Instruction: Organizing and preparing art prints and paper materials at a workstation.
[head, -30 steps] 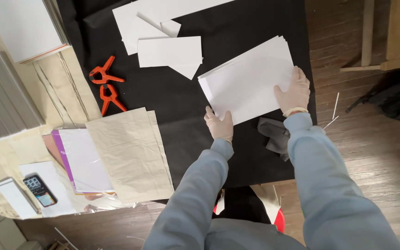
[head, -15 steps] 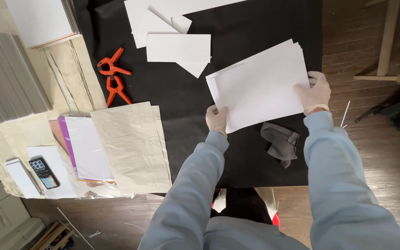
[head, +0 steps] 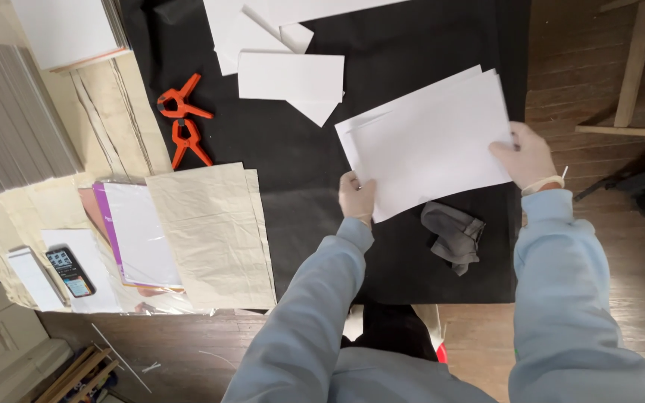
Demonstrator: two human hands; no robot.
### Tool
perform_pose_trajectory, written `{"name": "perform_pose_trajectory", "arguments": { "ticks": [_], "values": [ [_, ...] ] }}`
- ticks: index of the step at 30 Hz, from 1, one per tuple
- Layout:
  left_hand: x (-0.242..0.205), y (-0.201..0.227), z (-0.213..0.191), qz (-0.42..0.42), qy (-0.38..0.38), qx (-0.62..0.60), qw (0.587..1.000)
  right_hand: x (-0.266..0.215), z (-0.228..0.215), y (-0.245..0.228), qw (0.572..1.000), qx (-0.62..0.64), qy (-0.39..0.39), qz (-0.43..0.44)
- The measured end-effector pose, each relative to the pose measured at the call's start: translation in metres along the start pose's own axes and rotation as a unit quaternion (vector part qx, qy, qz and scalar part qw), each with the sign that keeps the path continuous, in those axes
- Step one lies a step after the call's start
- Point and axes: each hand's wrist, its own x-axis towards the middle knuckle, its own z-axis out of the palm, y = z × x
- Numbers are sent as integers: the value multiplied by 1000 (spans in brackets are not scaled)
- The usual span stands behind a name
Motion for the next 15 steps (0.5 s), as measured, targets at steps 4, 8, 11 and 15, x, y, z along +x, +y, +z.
{"name": "perform_pose_trajectory", "arguments": {
  "ticks": [4, 8, 11, 15],
  "values": [
    [-16, 20, 7, -47, -77, -61, 994, 4, -7, 21, 998, 4, 67, 8],
    [-24, 8, 4, -20, 2, 17, 1000, -2, 0, 17, 996, 58, 58, -26],
    [-21, 13, 4, 41, 38, 64, 996, -8, 10, 8, 986, -43, 128, -102],
    [-34, 16, 18, 107, 81, 53, 990, -6, 28, 17, 944, -155, 217, -197]
  ]
}}
